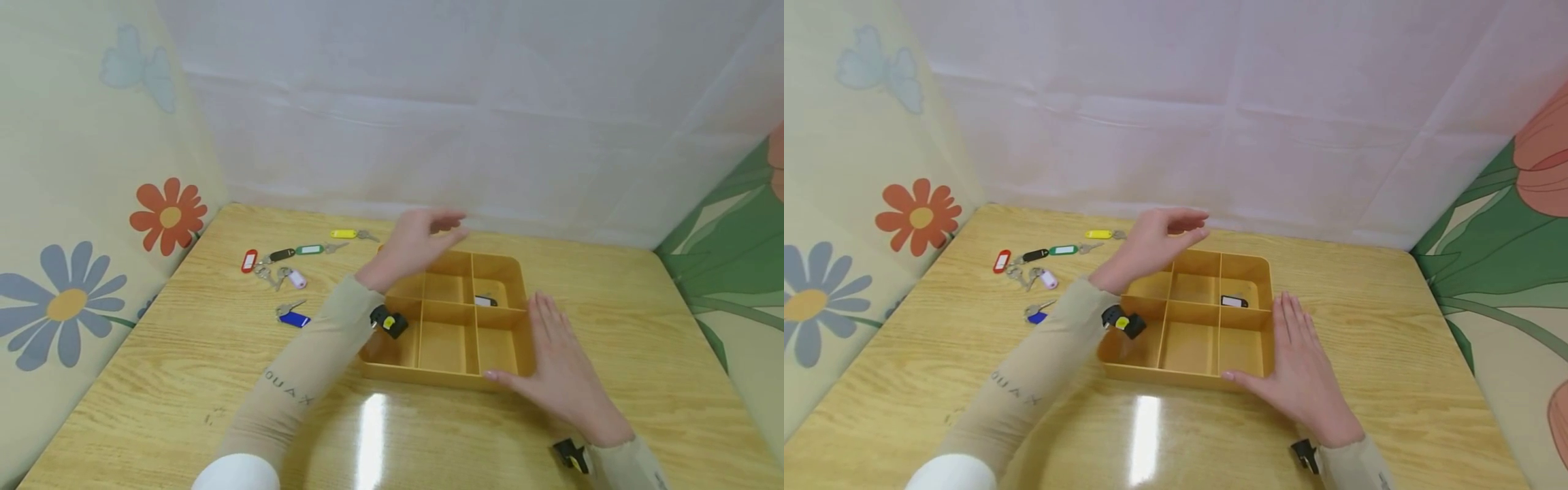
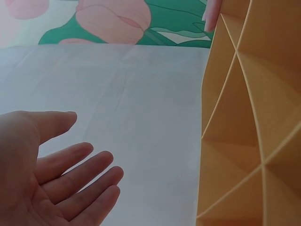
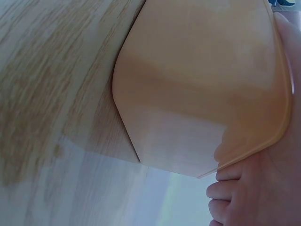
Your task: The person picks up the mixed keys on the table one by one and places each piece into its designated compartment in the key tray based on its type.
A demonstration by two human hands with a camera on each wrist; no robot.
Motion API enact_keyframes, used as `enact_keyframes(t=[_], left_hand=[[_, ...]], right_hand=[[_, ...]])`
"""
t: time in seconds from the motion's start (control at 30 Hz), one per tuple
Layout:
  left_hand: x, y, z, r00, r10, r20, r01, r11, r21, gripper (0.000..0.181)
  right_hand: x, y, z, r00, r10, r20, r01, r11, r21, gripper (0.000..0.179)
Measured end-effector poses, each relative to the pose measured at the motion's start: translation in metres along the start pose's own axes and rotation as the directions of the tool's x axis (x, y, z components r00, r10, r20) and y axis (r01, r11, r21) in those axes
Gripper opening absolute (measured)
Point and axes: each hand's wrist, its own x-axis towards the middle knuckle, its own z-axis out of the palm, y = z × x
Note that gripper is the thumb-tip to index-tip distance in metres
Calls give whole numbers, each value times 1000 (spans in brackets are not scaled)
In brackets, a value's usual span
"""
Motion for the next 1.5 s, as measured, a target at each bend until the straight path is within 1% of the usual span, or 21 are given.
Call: enact_keyframes(t=[0.13, 0.33, 0.53, 0.67, 0.77, 0.97, 1.3, 1.5], left_hand=[[-3, -3, -6, 1000, -3, -24, 3, 1000, 13, 44], [-9, -8, -19, 999, -12, -45, 13, 1000, 28, 44], [-19, -12, -33, 997, -21, -69, 26, 996, 83, 45], [-25, -14, -41, 995, -31, -91, 37, 997, 71, 46], [-29, -15, -45, 995, -26, -99, 33, 997, 64, 46], [-35, -17, -52, 994, -21, -107, 30, 996, 84, 47], [-43, -27, -61, 991, -34, -132, 47, 995, 91, 45], [-49, -30, -66, 988, -51, -146, 63, 995, 74, 45]], right_hand=[[0, 0, -1, 1000, 4, 3, -4, 1000, -6, 129], [0, -1, -2, 1000, 1, 0, -1, 1000, -11, 130], [0, -1, -1, 1000, -3, -5, 3, 1000, -11, 130], [-1, -1, -1, 1000, -8, -6, 8, 1000, -8, 130], [-1, -1, -1, 1000, -11, -7, 11, 1000, -8, 130], [-1, 0, -1, 1000, -12, -5, 12, 1000, -15, 129], [0, -1, 0, 1000, -5, 3, 5, 1000, -13, 129], [-1, -1, -1, 1000, 3, 13, -3, 1000, -2, 129]])
